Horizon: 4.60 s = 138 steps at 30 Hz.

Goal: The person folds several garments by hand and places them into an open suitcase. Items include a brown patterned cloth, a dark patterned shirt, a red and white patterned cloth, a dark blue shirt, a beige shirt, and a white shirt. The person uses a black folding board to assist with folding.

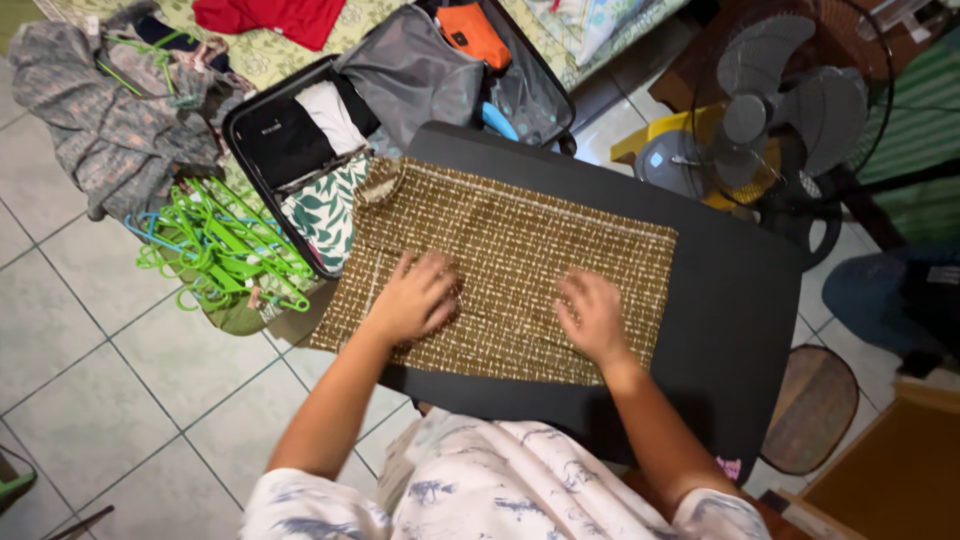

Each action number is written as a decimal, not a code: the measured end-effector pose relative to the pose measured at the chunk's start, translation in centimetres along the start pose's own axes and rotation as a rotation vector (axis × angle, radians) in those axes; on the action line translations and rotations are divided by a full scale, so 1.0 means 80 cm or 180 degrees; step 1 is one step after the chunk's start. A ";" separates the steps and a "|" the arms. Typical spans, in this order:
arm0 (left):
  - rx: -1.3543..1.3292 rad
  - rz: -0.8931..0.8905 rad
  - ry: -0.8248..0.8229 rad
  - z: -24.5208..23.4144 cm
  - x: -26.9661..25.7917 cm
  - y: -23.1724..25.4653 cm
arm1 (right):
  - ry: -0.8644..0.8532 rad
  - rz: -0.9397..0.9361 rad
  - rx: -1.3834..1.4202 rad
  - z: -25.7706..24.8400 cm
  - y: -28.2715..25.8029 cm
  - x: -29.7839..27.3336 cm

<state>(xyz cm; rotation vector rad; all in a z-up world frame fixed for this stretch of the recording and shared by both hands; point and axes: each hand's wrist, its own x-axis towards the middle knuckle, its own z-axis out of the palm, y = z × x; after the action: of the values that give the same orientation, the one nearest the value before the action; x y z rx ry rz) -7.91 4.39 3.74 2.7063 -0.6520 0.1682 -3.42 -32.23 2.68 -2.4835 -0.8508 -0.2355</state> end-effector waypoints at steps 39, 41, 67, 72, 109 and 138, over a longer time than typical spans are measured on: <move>-0.0260 0.0135 0.0330 0.076 -0.105 0.140 | 0.0008 0.4107 0.2708 -0.069 0.122 -0.131; -0.0086 -0.0108 0.0388 0.075 -0.096 0.171 | -0.0206 0.3859 0.3486 -0.097 0.106 -0.117; -0.0967 -0.3026 0.3109 0.077 -0.201 0.012 | -0.1094 -0.0152 0.0952 0.118 -0.152 0.109; -0.4431 -0.5163 0.4018 0.080 -0.175 0.118 | -0.0790 -0.0780 0.0344 0.120 -0.062 0.195; -0.5730 -0.3672 0.2861 0.002 -0.257 -0.430 | -0.2104 0.1297 0.1678 0.411 -0.246 0.442; -0.0335 -0.2679 -0.0937 0.140 -0.009 -0.752 | -0.2329 0.0923 -0.0667 0.788 -0.145 0.680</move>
<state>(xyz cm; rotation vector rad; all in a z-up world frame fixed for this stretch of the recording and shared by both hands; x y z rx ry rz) 19.52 50.74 -25.38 2.6690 0.4292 -0.4634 32.55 36.49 -29.74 -2.8780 -0.7318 0.7627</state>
